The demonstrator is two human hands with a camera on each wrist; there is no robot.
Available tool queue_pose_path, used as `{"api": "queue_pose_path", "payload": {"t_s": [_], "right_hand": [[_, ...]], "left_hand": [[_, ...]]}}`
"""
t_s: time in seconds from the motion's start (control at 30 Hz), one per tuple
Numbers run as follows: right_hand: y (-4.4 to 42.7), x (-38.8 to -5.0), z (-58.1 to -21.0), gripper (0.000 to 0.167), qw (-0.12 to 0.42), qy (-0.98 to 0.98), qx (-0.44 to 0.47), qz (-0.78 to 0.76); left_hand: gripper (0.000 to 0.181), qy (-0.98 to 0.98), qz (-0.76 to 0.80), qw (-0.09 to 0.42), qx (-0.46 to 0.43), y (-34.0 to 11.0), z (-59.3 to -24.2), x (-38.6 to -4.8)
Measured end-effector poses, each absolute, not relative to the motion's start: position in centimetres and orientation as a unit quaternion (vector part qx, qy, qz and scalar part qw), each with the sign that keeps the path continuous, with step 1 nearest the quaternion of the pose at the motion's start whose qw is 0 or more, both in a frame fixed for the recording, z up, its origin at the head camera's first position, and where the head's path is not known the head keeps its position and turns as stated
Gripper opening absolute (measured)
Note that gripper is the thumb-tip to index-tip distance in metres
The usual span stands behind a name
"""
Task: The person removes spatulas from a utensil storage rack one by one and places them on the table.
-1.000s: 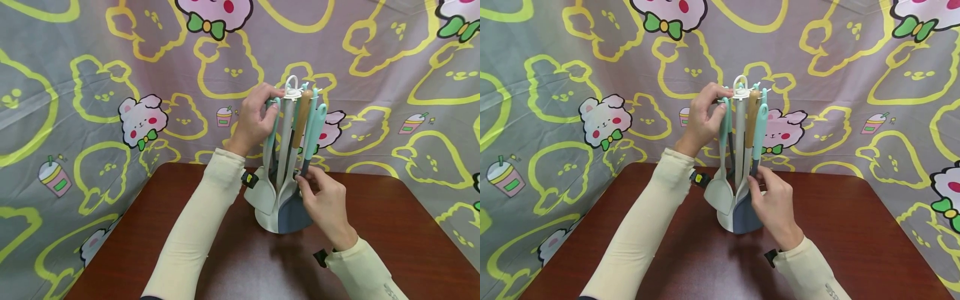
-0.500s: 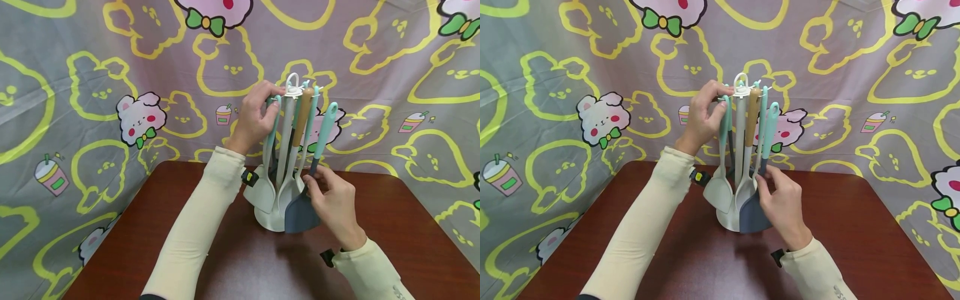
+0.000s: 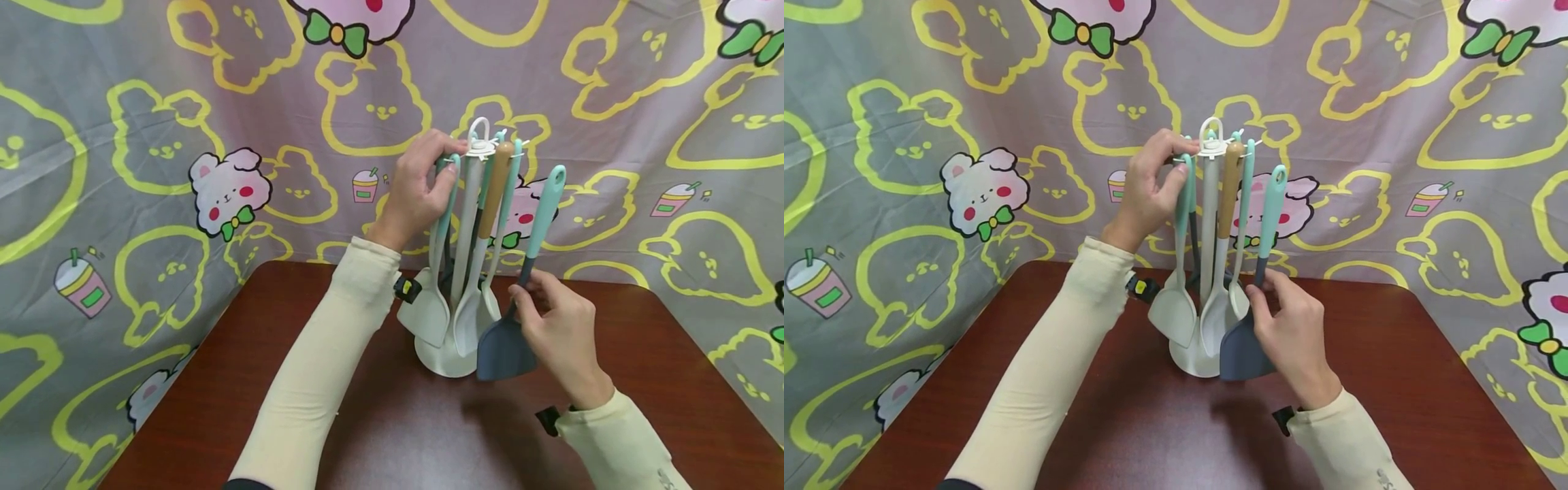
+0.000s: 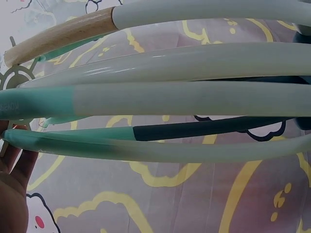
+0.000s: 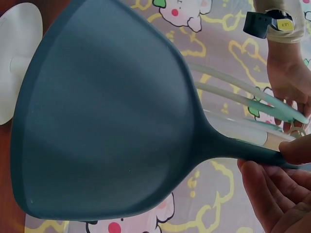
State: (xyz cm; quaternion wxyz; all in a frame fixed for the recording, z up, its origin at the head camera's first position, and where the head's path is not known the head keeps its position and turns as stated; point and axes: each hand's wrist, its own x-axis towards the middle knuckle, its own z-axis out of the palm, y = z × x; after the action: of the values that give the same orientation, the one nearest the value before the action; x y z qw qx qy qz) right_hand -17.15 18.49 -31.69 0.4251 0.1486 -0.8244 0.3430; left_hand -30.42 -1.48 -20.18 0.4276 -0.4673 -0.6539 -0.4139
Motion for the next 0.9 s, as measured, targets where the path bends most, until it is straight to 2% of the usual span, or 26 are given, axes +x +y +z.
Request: {"api": "queue_pose_path", "payload": {"t_s": [0.63, 0.9], "right_hand": [[21.1, -17.3, -31.9, 0.016, 0.422, -0.833, 0.113, 0.34], [22.1, -17.9, -32.4, 0.019, 0.408, -0.839, 0.113, 0.342]], "left_hand": [[0.022, -0.639, -0.438, 0.424, -0.469, -1.0, -20.3, -30.6], [0.022, -0.64, -0.437, 0.429, -0.465, -0.8, -20.3, -30.7]]}}
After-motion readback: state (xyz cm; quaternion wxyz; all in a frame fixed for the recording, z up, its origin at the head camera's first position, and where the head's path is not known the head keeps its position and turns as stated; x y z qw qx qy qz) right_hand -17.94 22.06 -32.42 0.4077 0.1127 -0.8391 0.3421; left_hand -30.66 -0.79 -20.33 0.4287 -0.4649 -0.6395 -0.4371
